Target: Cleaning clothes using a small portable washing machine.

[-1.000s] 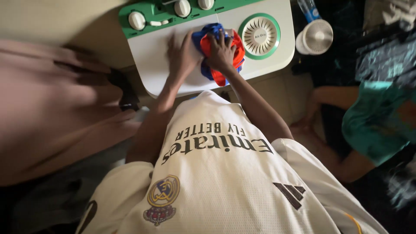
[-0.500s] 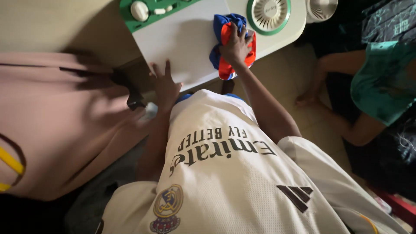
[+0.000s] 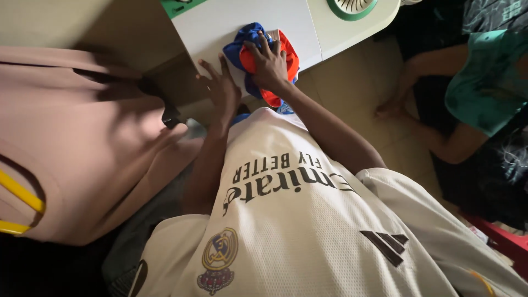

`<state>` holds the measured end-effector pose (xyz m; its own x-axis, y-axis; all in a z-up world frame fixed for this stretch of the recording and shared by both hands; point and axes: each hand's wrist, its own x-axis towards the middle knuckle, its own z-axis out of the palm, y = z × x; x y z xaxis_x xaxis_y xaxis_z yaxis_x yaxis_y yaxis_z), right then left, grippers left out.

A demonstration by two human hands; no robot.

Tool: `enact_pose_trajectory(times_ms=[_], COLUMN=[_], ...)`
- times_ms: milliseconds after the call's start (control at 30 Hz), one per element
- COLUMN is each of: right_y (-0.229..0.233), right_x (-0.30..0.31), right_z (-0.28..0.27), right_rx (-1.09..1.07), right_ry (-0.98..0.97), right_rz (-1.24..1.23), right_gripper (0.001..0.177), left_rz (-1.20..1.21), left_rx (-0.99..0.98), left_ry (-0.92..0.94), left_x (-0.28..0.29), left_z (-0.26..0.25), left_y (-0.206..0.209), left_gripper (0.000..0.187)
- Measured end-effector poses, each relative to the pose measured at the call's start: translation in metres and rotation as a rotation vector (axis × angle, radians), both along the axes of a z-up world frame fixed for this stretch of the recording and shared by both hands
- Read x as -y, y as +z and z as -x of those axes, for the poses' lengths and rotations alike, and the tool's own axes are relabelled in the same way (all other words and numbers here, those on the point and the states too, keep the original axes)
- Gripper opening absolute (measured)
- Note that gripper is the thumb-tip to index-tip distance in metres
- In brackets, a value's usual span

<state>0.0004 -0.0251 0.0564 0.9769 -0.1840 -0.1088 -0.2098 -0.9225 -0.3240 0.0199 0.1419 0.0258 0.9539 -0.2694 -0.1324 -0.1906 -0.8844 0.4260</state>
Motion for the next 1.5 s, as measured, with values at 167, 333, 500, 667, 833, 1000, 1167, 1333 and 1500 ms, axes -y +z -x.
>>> enact_pose_trajectory(times_ms=[167,333,500,667,833,1000,1167,1333,1500], right_y=[0.010,-0.023,-0.019,0.007,0.001,-0.009,0.008,0.018,0.015], right_x=[0.011,0.063,0.099,0.084,0.060,0.050,0.077,0.116,0.136], right_z=[0.008,0.004,0.002,0.001,-0.011,-0.025,-0.023,-0.054,-0.077], right_rx=[0.064,0.123,0.094,-0.038,-0.178,-0.132,0.084,0.146,0.101], right_ry=[0.021,-0.085,-0.328,-0.366,-0.320,0.067,0.264,0.363,0.431], right_rz=[-0.012,0.021,-0.016,0.001,0.034,0.127,0.031,-0.017,-0.075], right_gripper=[0.094,0.086,0.083,0.096,0.113,0.108,0.089,0.077,0.073], left_rz=[-0.018,-0.028,-0.069,-0.048,-0.045,-0.014,-0.138,-0.316,-0.205], left_rx=[-0.051,-0.023,0.207,0.076,-0.008,0.153,-0.007,-0.083,-0.159], left_ry=[0.042,0.030,0.000,0.027,0.046,0.050,0.174,0.272,0.395], left_x=[0.000,0.005,0.002,0.002,0.004,0.006,0.035,0.075,0.120], left_z=[0.006,0.002,0.001,0.007,0.007,0.013,0.011,-0.014,-0.002], left_y=[-0.020,-0.018,-0.051,-0.017,-0.003,-0.035,-0.005,0.018,0.007], left_gripper=[0.096,0.093,0.099,0.097,0.095,0.092,0.089,0.088,0.102])
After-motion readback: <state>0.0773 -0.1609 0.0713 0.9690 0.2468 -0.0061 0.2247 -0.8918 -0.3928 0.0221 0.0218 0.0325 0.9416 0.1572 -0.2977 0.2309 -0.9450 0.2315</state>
